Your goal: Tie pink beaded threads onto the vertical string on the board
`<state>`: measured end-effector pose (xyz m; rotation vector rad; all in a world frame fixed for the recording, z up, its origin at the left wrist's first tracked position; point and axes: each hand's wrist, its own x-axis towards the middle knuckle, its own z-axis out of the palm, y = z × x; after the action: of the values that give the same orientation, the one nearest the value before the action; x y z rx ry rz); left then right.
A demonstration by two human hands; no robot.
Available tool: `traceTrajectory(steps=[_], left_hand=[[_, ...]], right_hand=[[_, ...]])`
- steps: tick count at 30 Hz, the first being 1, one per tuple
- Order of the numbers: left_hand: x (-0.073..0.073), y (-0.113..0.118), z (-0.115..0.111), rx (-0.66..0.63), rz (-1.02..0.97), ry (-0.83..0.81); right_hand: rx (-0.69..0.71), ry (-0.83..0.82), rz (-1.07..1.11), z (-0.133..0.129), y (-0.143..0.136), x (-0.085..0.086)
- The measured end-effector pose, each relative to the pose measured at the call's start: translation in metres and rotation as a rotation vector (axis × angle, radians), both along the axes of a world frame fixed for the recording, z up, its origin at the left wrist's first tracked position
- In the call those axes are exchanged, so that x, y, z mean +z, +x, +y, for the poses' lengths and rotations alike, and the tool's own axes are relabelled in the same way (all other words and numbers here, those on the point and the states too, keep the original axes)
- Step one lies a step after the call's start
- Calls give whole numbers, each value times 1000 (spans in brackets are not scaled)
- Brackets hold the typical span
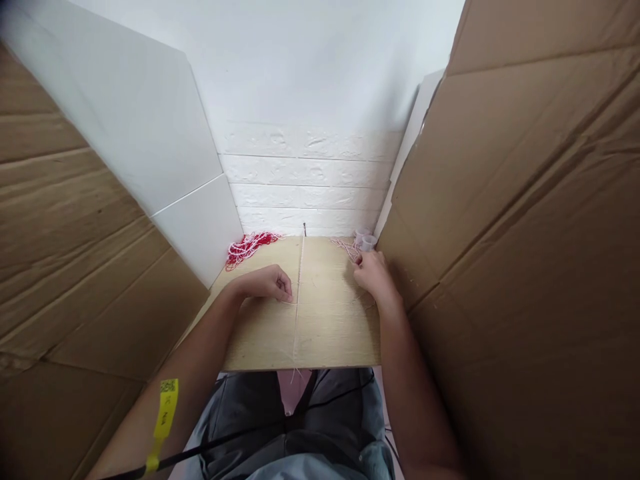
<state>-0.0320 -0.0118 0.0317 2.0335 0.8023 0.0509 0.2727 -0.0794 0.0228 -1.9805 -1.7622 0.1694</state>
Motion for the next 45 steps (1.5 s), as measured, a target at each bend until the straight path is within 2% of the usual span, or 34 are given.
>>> traceTrajectory(steps=[4, 9, 11, 12, 15, 18, 20, 21, 24, 28, 33, 45], left_hand=[[-2, 1, 1, -8, 2, 8], [-2, 1, 0, 0, -3, 2], [-1, 1, -1, -3, -6, 3], [-1, 1, 0, -8, -8, 4], [-2, 0, 1, -16, 0, 19], [-3, -1, 3, -15, 14, 40], [-3, -1, 4, -14, 15, 39], [-4, -1, 4, -9, 11, 34], [-5, -1, 4, 7, -1, 23], [-7, -1, 3, 5, -22, 8], [-6, 0, 2, 9, -20, 4], [-10, -1, 6, 5, -18, 11]], right_hand=[[59, 228, 185, 11, -14, 27], [25, 601, 521, 36, -29, 63], [113, 652, 602, 40, -34, 74], [201, 598, 626, 39, -36, 78], [506, 262, 625, 28, -45, 80], [737, -124, 570, 14, -55, 66], [816, -325, 548, 8, -63, 53], [831, -376, 541, 6, -66, 46], [853, -472, 541, 0, -74, 30], [843, -606, 508, -4, -77, 19], [877, -581, 419, -3, -78, 11], [853, -599, 291, -7, -72, 12]])
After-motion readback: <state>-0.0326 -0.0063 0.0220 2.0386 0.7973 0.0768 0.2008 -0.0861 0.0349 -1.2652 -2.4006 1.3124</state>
